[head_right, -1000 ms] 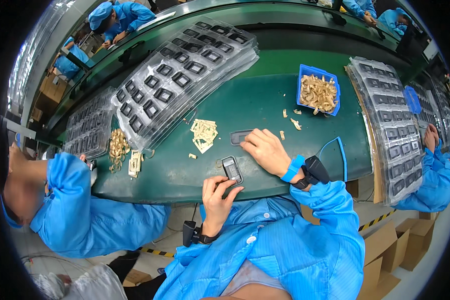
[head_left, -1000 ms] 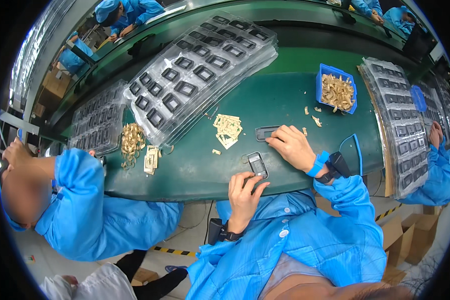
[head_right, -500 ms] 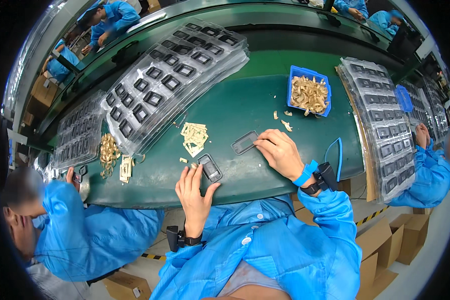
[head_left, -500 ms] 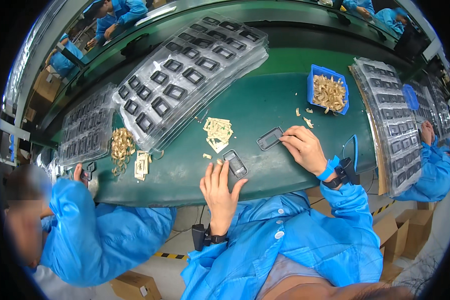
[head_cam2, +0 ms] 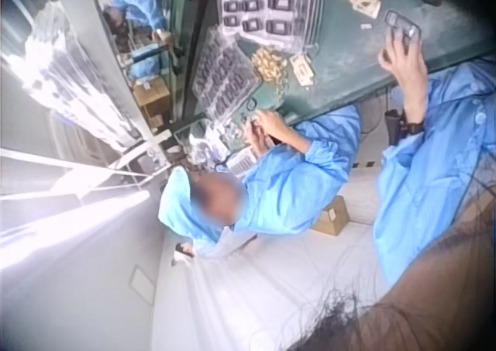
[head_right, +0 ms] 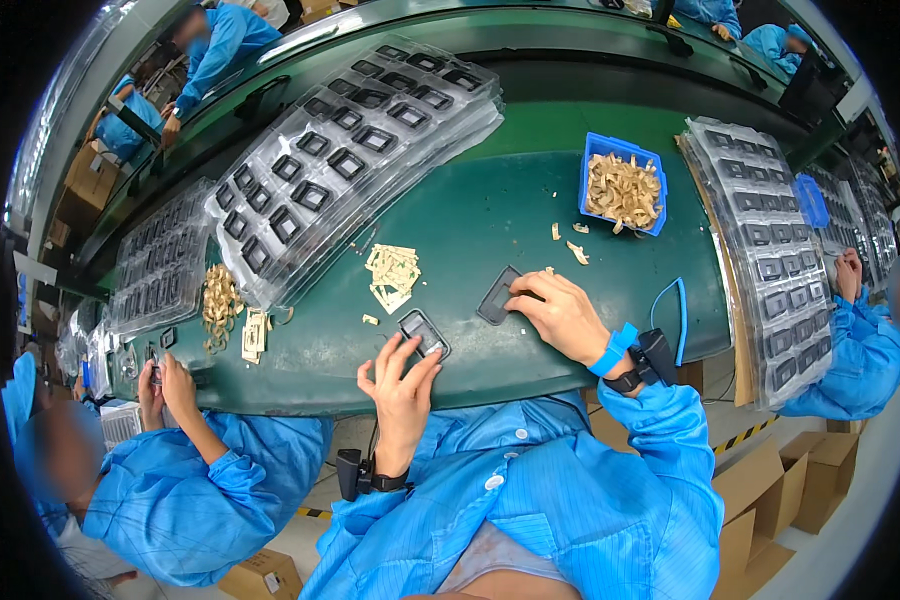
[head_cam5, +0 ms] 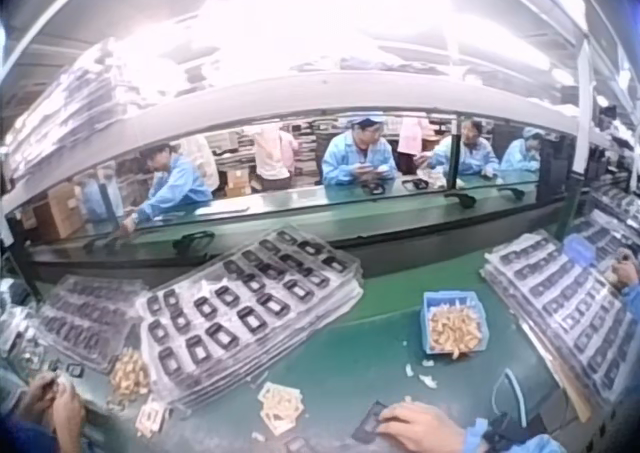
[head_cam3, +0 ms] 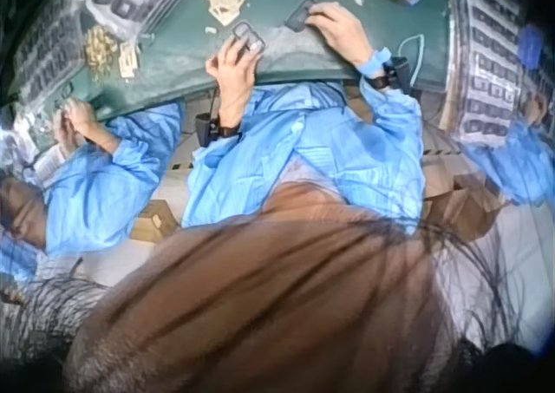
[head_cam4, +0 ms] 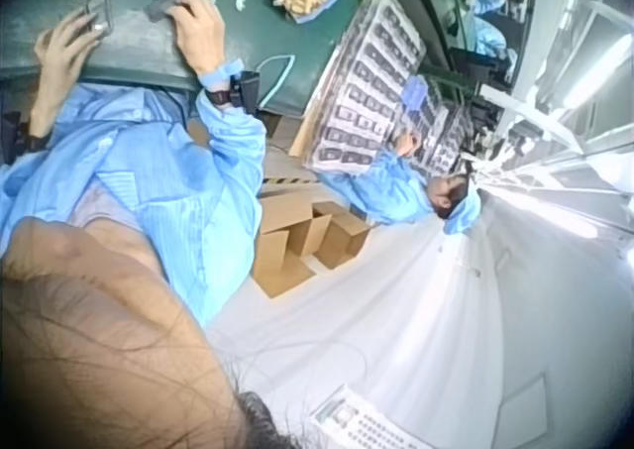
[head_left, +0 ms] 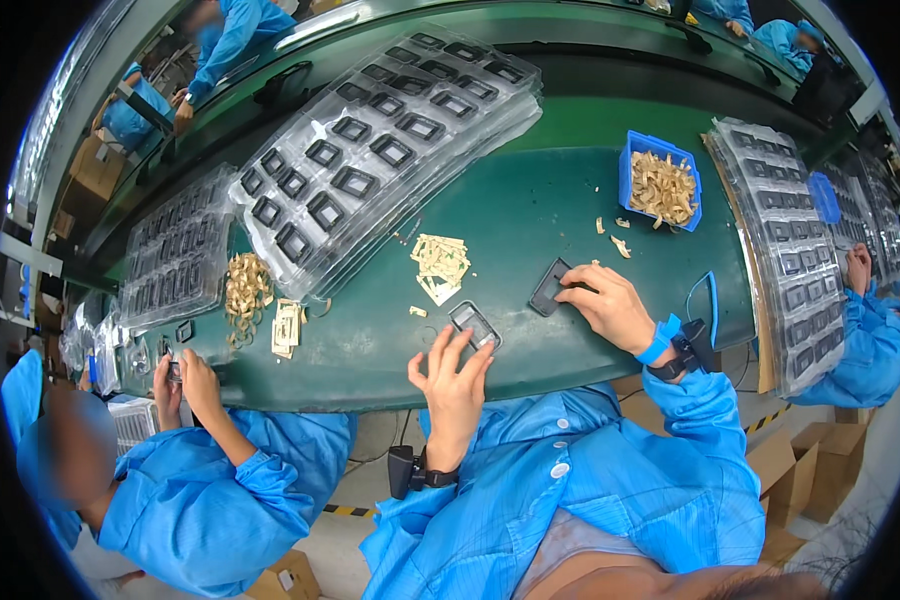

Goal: Manually assembling small plastic housings with metallic frames at a factory workstation.

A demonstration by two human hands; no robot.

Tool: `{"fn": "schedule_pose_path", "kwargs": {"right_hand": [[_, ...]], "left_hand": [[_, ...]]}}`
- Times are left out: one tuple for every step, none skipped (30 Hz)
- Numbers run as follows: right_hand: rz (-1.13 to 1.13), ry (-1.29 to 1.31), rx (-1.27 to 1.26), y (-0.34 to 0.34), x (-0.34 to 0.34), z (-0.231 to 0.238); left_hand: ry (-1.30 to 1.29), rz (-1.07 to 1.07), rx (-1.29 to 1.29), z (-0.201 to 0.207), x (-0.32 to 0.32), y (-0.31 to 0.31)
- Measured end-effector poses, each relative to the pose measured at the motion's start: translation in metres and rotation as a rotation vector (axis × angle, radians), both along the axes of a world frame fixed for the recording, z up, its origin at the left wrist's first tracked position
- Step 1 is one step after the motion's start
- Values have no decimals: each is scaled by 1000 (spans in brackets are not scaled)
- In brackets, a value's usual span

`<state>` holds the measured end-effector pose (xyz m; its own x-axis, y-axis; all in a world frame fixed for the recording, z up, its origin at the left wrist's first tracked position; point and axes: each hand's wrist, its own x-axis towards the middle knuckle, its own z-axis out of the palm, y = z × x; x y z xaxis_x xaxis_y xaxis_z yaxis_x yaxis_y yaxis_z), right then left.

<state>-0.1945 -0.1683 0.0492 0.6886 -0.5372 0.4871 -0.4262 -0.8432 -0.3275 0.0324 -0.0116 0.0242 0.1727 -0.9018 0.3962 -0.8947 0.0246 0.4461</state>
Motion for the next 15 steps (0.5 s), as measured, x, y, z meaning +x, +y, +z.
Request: {"fn": "schedule_pose_path", "kwargs": {"right_hand": [[4,15,2,1,-2,2],[7,12,2,1,-3,3],[-24,-6,64,1,-4,4],[-60,-20,128,2,-4,4],[-61,-21,129,3,-4,6],[-70,-1,62,4,-4,9],[-67,13,-6,4,-1,12],[-51,9,-11,5,0,11],[-73,31,-32,6,-2,8],[-88,54,-55,8,-3,6],[-71,52,-61,9,-6,4],[-80,58,4,12,-10,3],[-102,64,67,13,-15,2],[-87,20,26,15,-15,-1],[-79,11,17,18,-15,-3]], "left_hand": [[-2,3,1,-2,-1,-1],[2,-87,-19,-5,-1,-3],[5,-178,-39,-7,-2,-5],[-9,-241,-77,-3,-5,-10],[-9,-242,-76,-1,-8,-16],[25,-301,-68,0,-11,-23],[54,-348,-60,3,-10,-30],[48,-357,-74,7,-8,-38],[41,-340,-79,9,-7,-49],[115,-323,-65,8,-5,-61],[191,-312,-51,10,-5,-74],[217,-334,-52,14,-5,-85],[212,-328,-62,16,-8,-91],[242,-299,-81,19,-10,-96],[271,-270,-100,22,-8,-100]]}}
